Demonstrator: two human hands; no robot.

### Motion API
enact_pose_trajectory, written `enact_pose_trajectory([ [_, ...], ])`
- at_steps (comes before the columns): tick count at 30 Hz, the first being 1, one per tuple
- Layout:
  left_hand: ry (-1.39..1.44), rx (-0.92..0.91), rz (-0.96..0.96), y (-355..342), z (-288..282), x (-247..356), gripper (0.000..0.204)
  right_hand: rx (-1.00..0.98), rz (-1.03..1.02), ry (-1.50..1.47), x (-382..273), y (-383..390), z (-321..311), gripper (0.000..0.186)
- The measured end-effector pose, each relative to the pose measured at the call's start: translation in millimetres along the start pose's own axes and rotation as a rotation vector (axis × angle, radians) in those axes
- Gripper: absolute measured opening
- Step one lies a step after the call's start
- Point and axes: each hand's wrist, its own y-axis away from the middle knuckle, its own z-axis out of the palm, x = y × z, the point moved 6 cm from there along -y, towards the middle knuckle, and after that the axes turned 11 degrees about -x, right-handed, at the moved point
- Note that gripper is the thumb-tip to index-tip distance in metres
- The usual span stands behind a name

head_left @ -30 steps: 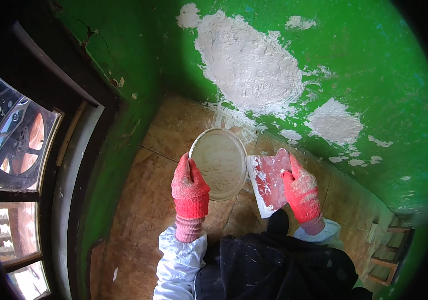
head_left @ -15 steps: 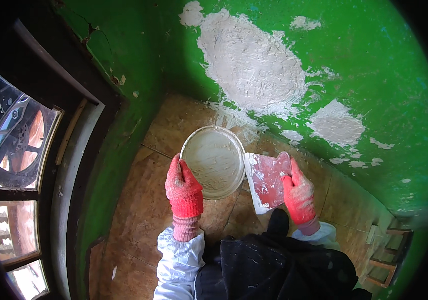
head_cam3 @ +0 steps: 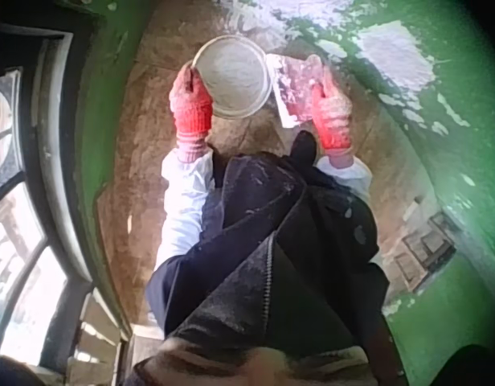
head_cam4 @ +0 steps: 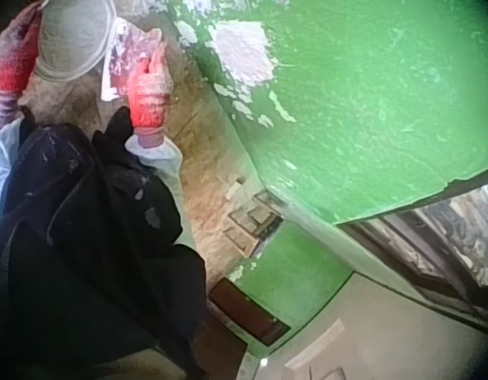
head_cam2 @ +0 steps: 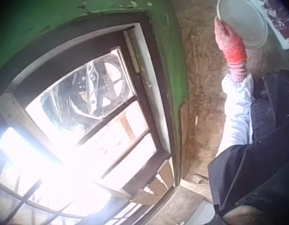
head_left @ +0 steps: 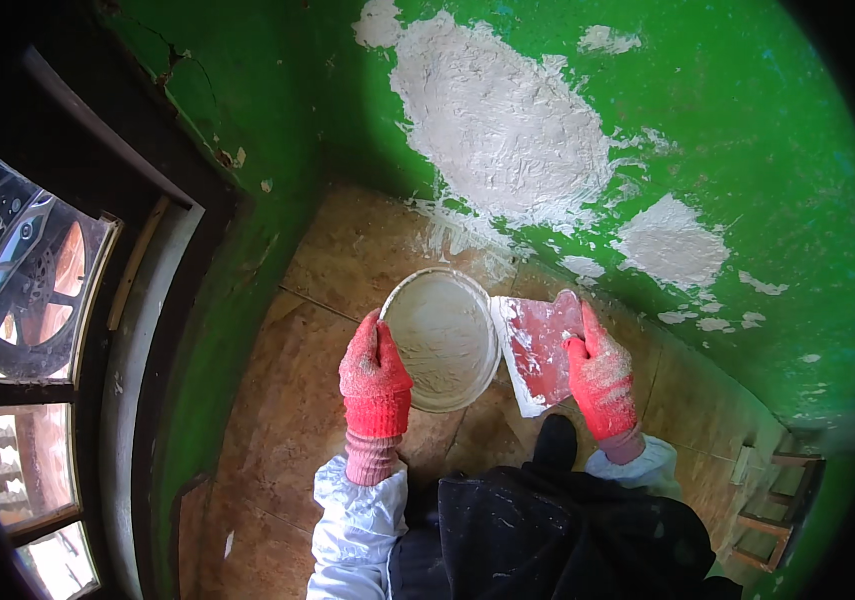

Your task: The person applies plaster to a green wall using a handheld spatula after picking up the material from a white bucket.

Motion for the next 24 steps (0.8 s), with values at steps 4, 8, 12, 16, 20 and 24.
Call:
enact_pose_trajectory([
  [4,-0.122,-0.027,0.093,2,-2,6,0.02,-0.064,-0.021,0.105,-13,-1,1,0.044],
  [8,-0.188,-0.101,0.128,-5,4,16,0.02,-0.055,-0.108,0.225,-16,1,1,0.047],
  [12,-0.265,-0.273,0.057,-19,6,12,0.021,-0.167,-0.1,0.429,-22,2,15,0.046],
  [16,-0.334,-0.291,0.138,-36,8,-1,0.022,-0.197,-0.156,0.395,-16,4,30,0.048],
  [20,-0.365,-0.418,0.145,-50,15,-15,0.024,-0.21,-0.062,0.104,9,2,46,0.045],
  [24,-0.402,-0.561,0.094,-65,21,-35,0.024,-0.343,-0.037,0.175,-9,0,57,0.04],
])
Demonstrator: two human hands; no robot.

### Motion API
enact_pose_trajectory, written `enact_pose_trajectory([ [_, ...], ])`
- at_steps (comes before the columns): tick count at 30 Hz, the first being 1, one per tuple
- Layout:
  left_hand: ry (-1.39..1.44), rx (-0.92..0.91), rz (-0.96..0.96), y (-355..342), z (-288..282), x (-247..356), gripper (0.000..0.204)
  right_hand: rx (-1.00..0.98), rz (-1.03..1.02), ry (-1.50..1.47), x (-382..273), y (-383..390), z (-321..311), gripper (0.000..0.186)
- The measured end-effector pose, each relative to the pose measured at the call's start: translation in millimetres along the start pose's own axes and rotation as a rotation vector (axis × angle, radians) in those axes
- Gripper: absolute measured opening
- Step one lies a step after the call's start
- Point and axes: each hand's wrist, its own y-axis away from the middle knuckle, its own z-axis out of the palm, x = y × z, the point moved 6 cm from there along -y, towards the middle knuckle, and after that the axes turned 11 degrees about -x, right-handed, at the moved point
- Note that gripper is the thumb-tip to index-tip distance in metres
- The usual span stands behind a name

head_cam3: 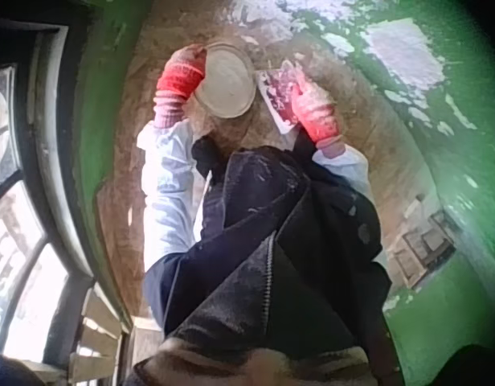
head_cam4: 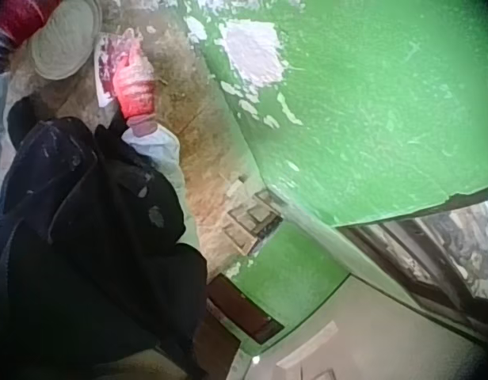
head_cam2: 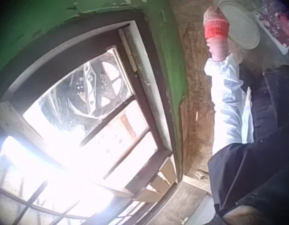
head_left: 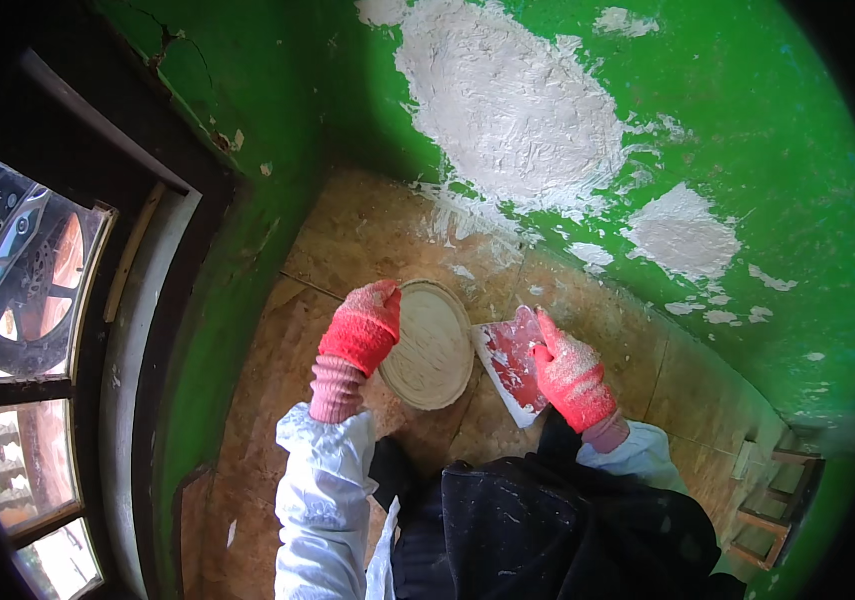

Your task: The person applies plaster to a green wall using a handheld spatula after picking up the material from a white bucket.

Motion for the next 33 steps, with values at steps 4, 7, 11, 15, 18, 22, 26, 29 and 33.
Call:
enact_pose_trajectory([
  [4,-0.055,-0.103,0.086,-18,0,-8,0.026,0.014,0.063,-0.302,31,-9,16,0.04],
  [7,-0.084,-0.153,0.04,-29,2,-23,0.029,0.049,0.06,-0.272,36,-11,22,0.04],
  [11,0.295,-0.156,-0.085,-24,1,-47,0.041,-0.005,0.128,-0.447,36,-12,27,0.041],
  [15,0.486,0.08,-0.266,6,-9,-65,0.049,-0.093,0.346,-0.572,36,-7,28,0.042],
  [18,1.009,0.133,-0.411,52,17,-57,0.048,-0.03,0.29,-0.499,50,-7,30,0.042],
  [22,0.837,0.437,-0.094,96,53,-37,0.048,0.001,0.201,-0.463,26,-5,26,0.042],
  [26,0.591,0.545,-0.059,99,54,2,0.045,0.072,0.113,-0.304,36,-6,32,0.042],
  [29,0.524,0.536,-0.247,91,49,-11,0.045,0.03,0.146,-0.565,36,-6,34,0.042],
  [33,0.475,0.617,-0.417,90,54,-58,0.045,0.084,0.139,-0.871,50,-5,46,0.043],
])
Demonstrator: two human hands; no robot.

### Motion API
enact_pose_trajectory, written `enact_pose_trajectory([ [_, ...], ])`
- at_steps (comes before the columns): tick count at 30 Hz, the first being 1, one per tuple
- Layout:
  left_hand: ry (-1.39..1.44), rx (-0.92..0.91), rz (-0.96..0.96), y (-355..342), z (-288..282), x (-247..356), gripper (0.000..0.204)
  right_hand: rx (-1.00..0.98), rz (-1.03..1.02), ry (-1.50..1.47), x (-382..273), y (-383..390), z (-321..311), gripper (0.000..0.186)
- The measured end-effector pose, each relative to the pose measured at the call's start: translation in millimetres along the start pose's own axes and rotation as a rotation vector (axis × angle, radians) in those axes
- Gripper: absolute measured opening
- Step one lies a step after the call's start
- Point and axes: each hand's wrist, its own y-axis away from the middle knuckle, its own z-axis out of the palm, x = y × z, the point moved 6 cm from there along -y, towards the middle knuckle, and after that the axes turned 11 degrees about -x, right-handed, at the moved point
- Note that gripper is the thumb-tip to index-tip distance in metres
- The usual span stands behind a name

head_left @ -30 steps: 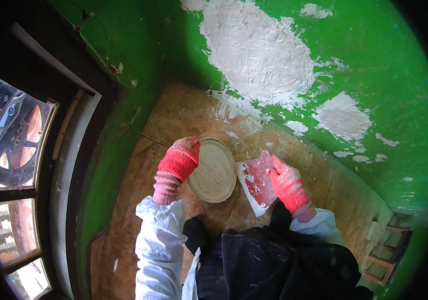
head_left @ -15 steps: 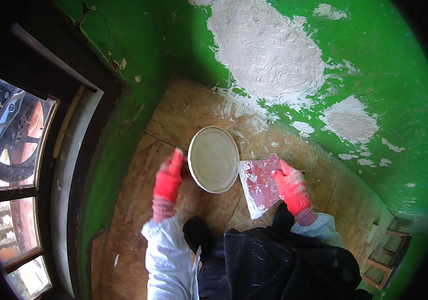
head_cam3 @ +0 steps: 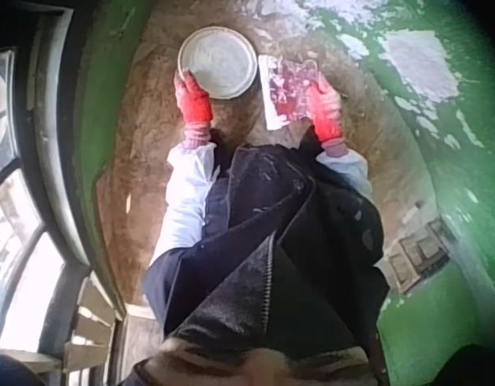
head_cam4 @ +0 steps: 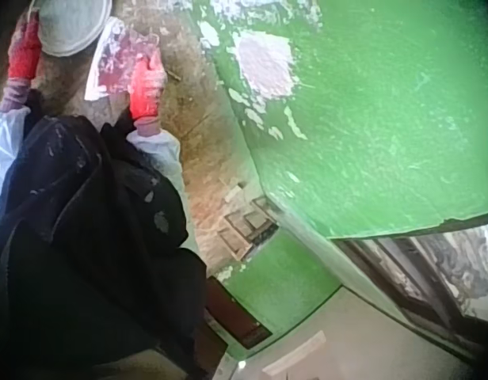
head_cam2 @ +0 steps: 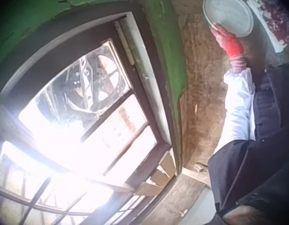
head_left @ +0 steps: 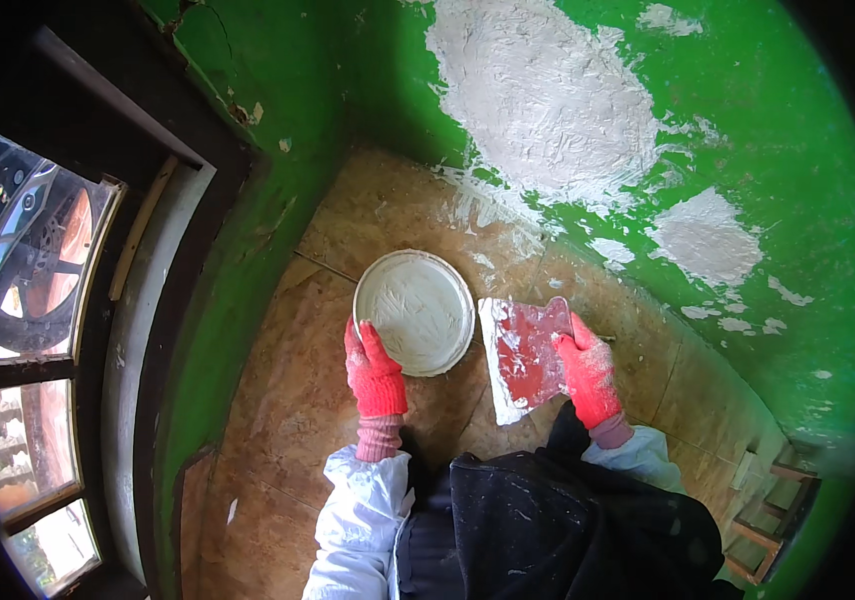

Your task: The person applies plaster to a green wall using a handheld spatula after picking up the material from a white bucket.

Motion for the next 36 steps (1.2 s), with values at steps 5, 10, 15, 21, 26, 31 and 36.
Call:
enact_pose_trajectory([
  [5,0.033,-0.023,-0.061,-1,2,1,0.05,-0.017,0.038,0.122,-26,0,3,0.043],
  [10,0.029,0.044,0.074,11,5,30,0.048,0.0,-0.029,0.412,-26,-5,4,0.044],
  [15,0.064,0.061,0.213,13,2,35,0.044,-0.003,-0.062,0.61,-43,-1,13,0.043],
  [21,0.064,-0.134,-0.042,18,14,45,0.04,0.074,-0.019,0.749,-56,-1,14,0.043],
  [26,0.029,-0.064,0.001,19,11,42,0.038,0.009,-0.018,0.681,-54,-16,1,0.043],
  [31,-0.001,0.028,0.148,18,9,42,0.038,-0.069,0.015,0.799,-60,-2,6,0.043],
  [36,-0.029,-0.055,0.144,21,13,62,0.037,-0.071,0.001,0.87,-69,-4,13,0.042],
])
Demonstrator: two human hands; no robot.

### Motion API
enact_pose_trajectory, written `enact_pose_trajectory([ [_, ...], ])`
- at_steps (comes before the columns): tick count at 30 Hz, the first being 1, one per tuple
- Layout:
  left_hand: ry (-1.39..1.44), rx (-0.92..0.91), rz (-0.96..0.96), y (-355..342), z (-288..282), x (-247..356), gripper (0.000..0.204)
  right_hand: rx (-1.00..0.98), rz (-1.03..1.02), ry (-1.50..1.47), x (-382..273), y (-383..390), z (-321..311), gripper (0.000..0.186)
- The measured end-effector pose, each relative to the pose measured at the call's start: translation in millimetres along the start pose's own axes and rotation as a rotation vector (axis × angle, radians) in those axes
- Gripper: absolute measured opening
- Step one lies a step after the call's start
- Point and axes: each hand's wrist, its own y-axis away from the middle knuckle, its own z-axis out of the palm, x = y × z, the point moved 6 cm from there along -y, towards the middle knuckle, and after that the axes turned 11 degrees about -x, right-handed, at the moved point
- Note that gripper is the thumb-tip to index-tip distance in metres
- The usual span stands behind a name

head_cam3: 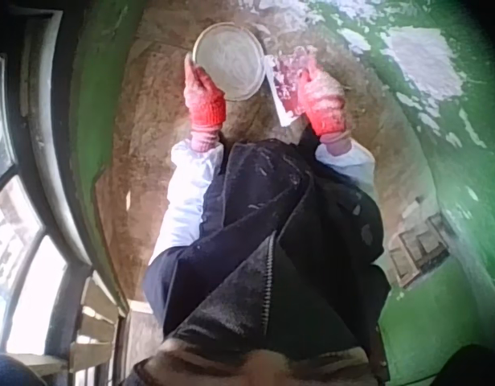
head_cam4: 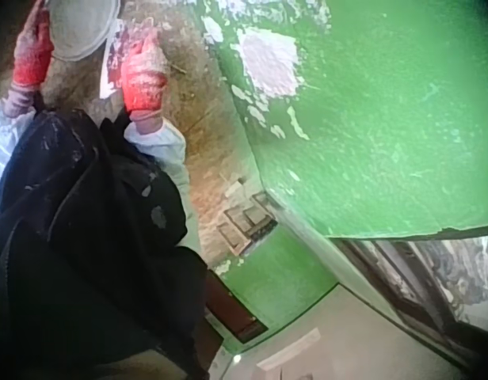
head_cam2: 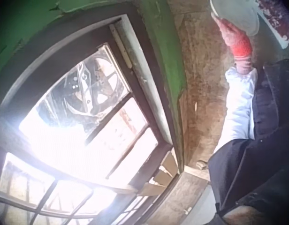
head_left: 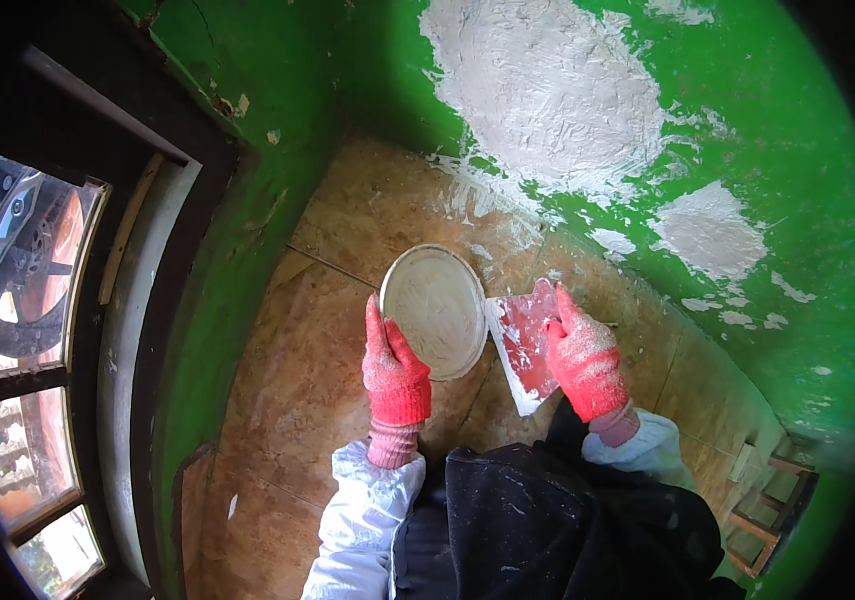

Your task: The person applies plaster to a green wall using a handheld spatula after picking up the material from a white bucket.

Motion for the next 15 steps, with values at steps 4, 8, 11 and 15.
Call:
enact_pose_trajectory([
  [4,0.003,-0.011,-0.004,-1,-1,-4,0.036,0.083,-0.012,-0.027,9,-6,6,0.042],
  [8,-0.015,-0.017,0.018,-3,-3,3,0.037,0.038,0.052,-0.336,39,-15,18,0.042],
  [11,-0.001,-0.054,-0.089,-10,-3,-5,0.036,0.12,-0.007,-0.308,40,-14,17,0.042],
  [15,0.079,-0.07,-0.173,-6,-4,-34,0.036,0.05,0.018,-0.492,33,-20,5,0.042],
])
